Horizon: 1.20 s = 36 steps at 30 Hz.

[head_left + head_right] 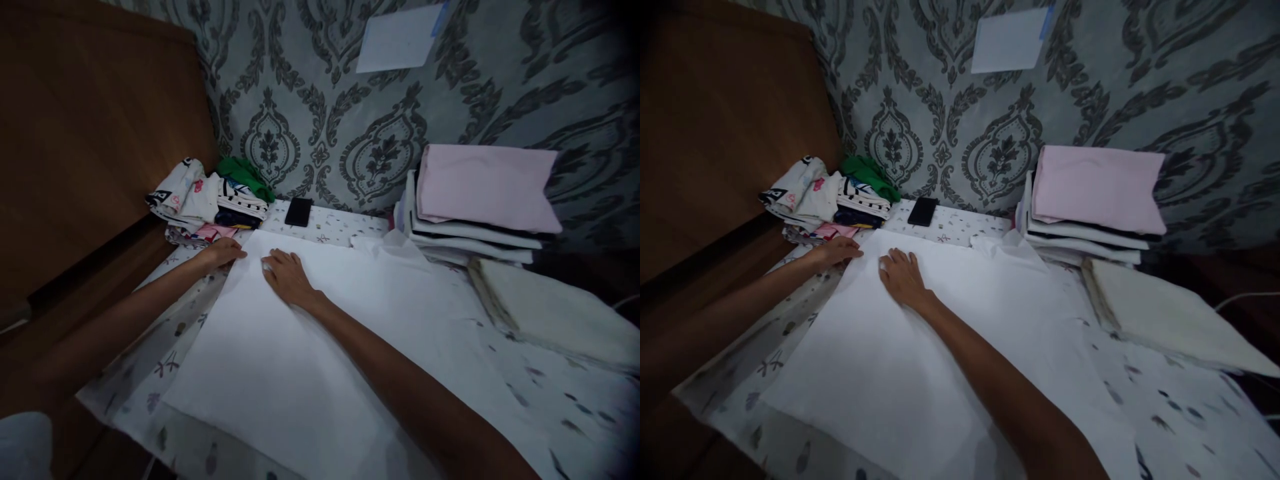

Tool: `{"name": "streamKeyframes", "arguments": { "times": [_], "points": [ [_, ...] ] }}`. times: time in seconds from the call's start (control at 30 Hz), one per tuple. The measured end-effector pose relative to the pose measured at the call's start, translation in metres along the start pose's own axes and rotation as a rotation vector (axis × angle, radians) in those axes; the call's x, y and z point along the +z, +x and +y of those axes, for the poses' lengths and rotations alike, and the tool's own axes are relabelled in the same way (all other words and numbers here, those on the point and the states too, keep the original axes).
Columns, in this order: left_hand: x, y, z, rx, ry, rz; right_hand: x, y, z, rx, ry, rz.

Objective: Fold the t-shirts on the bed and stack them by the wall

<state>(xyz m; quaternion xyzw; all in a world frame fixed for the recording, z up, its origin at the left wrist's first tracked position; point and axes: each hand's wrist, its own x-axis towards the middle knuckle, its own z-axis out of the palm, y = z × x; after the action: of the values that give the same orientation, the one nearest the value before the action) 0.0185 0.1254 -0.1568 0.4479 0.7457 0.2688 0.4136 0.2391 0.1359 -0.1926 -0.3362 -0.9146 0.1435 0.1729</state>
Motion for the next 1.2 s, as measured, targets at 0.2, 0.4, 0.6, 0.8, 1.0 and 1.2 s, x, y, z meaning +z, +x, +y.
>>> {"name": "streamKeyframes", "arguments": {
  "times": [0.2,0.4,0.6,0.8,1.0,1.2],
  "points": [
    [0.004,-0.016,-0.006,-0.019,-0.082,-0.156,-0.001,0.002,0.001,0.012,-0.014,-0.058],
    [0.002,-0.021,-0.015,-0.021,0.013,-0.125,-0.012,0.015,0.054,0.136,-0.092,-0.077],
    [-0.007,-0.04,-0.022,-0.102,0.007,-0.213,-0.016,-0.003,0.093,0.286,-0.145,0.08],
    [-0.016,-0.091,-0.036,-0.154,0.054,-0.596,-0.015,-0.058,0.02,0.077,-0.032,-0.045],
    [-0.02,-0.128,-0.055,-0.207,0.107,-0.804,-0.01,-0.108,-0.066,-0.167,0.013,-0.193],
    [-0.037,-0.138,-0.062,-0.24,0.273,-0.874,-0.003,-0.141,-0.112,-0.493,0.049,-0.167]
  ]
}}
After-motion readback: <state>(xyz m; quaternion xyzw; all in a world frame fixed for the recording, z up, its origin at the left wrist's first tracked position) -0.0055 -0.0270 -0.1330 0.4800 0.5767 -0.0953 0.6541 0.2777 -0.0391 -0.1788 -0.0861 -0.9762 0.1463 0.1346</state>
